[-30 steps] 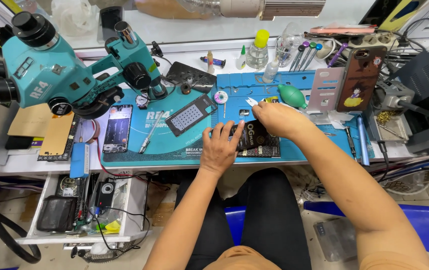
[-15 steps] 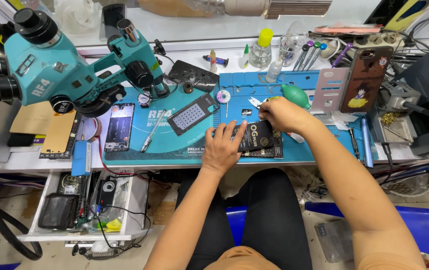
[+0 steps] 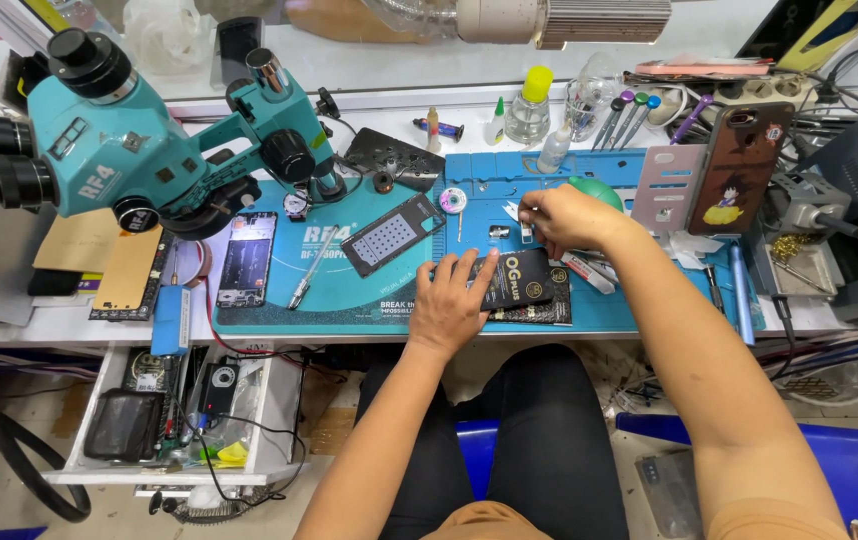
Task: Technician disassembling a mobile phone to replace the battery and clean internal components using specialized tools.
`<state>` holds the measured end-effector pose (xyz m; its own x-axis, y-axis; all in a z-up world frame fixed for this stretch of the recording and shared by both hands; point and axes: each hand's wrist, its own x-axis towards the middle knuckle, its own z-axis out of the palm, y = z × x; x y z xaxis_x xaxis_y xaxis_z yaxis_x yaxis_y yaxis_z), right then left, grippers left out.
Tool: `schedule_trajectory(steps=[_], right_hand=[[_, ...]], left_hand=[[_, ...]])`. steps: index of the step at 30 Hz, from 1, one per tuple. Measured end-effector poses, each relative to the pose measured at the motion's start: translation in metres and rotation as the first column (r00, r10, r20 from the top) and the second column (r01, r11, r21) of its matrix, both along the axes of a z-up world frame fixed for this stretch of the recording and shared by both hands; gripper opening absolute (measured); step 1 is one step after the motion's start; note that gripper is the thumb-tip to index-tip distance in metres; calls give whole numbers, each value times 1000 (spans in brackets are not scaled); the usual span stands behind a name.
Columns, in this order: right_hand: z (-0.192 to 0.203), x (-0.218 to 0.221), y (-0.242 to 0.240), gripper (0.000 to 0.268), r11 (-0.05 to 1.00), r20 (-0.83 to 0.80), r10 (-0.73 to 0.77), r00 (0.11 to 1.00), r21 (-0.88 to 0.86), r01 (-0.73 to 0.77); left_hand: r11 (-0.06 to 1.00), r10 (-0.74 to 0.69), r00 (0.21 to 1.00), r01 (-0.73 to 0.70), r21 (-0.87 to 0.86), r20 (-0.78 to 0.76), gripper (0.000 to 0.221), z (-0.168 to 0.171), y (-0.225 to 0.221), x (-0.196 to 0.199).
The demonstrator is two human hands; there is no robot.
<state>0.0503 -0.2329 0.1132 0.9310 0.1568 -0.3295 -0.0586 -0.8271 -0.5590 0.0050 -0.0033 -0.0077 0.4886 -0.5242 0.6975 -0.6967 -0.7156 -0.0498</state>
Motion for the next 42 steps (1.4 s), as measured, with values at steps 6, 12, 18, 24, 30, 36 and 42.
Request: schedule_trajectory(steps=[6,12,18,24,30,36,42], right_hand=[[-26,35,5,26,989,157,45,987,-146,-22],[-86,69,31,22,995,243,-20,970,-94,44],[-76,61,49,19,988,291,-104,951,-82,133],[-65,44,15,21,986,488,-164,857,107,127],[-17,-73,-36,18,969,665,-229,711,91,228],[-87,-145,-58,16,864,682,-27,731,-352,360],[-139,-139,-61,14,787,749,206,630,-510,349]], left_hand=[[1000,-6,1000,6,0,3,79,-4,-1,2],[1000,-12,1000,12,5,-29,77,-1,-1,1],[1000,-19,999,19,-1,-25,81,2,-1,0],[1000,-19,999,19,8,-41,83,-3,-1,2],[1000,-3,998,4,23,-68,88,-5,-1,3],[996,13,972,-35,-86,-236,97,22,4,-3],[682,-449,745,-72,-728,-494,56,87,-9,-20]])
